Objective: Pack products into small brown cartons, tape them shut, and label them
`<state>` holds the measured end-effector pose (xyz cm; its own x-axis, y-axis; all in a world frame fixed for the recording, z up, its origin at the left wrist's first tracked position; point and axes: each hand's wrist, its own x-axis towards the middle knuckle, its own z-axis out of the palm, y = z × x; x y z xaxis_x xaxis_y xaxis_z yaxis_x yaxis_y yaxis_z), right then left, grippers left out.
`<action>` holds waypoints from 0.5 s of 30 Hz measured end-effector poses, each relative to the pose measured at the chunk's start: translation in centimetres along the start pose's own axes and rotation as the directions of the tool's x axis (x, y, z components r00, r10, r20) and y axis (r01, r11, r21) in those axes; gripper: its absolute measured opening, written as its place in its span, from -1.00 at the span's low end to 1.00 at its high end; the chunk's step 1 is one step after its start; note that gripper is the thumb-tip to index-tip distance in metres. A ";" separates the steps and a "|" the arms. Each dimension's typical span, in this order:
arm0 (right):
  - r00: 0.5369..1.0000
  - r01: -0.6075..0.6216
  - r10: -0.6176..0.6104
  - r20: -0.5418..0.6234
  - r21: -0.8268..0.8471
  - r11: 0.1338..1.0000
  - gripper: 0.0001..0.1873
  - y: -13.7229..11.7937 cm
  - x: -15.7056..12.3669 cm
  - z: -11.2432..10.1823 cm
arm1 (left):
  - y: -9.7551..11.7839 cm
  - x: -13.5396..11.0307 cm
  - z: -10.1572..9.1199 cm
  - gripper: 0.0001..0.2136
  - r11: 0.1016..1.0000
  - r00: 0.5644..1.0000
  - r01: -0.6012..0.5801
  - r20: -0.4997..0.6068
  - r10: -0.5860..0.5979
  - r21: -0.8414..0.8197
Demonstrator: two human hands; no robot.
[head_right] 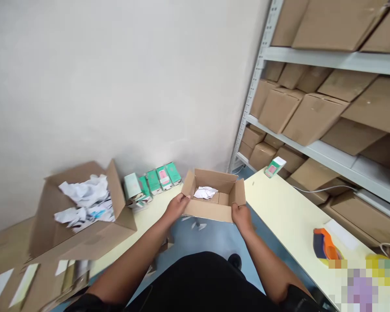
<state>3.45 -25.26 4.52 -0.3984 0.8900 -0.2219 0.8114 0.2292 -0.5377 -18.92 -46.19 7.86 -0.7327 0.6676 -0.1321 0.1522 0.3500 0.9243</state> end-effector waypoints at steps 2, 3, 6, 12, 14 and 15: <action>0.999 -0.038 0.038 -0.017 0.044 0.998 -0.38 2.5 1.8 -1.8 | 0.9 1.8 3.9 -0.71 0.999 0.999 -0.015 0.046 0.013 0.037; 0.998 -0.053 0.055 -0.020 0.067 0.996 -0.38 3.8 2.6 -2.8 | 1.3 2.7 5.9 -0.72 0.999 0.999 -0.011 0.049 0.008 0.046; 0.996 -0.084 0.087 -0.016 0.124 0.989 -0.37 8.2 4.9 -5.6 | 2.9 5.3 11.7 -0.71 0.999 0.997 0.019 0.073 -0.022 0.030; 0.973 -0.217 0.229 -0.039 0.197 0.956 -0.39 16.6 7.5 -10.0 | 6.6 9.5 23.1 -0.73 0.996 0.963 0.081 0.259 -0.072 -0.025; 0.954 -0.276 0.293 -0.056 0.205 0.939 -0.39 19.0 8.1 -11.1 | 7.8 10.8 26.3 -0.74 0.996 0.929 0.092 0.361 -0.081 -0.015; 0.942 -0.312 0.330 -0.058 0.206 0.928 -0.39 20.0 8.4 -11.5 | 8.4 11.5 27.6 -0.75 0.996 0.907 0.083 0.413 -0.079 0.008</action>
<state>21.30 -8.63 1.26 -0.0828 0.9372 -0.3389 0.7888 -0.1462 -0.5970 -7.75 -17.44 4.21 -0.4030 0.8493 -0.3411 0.0961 0.4099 0.9071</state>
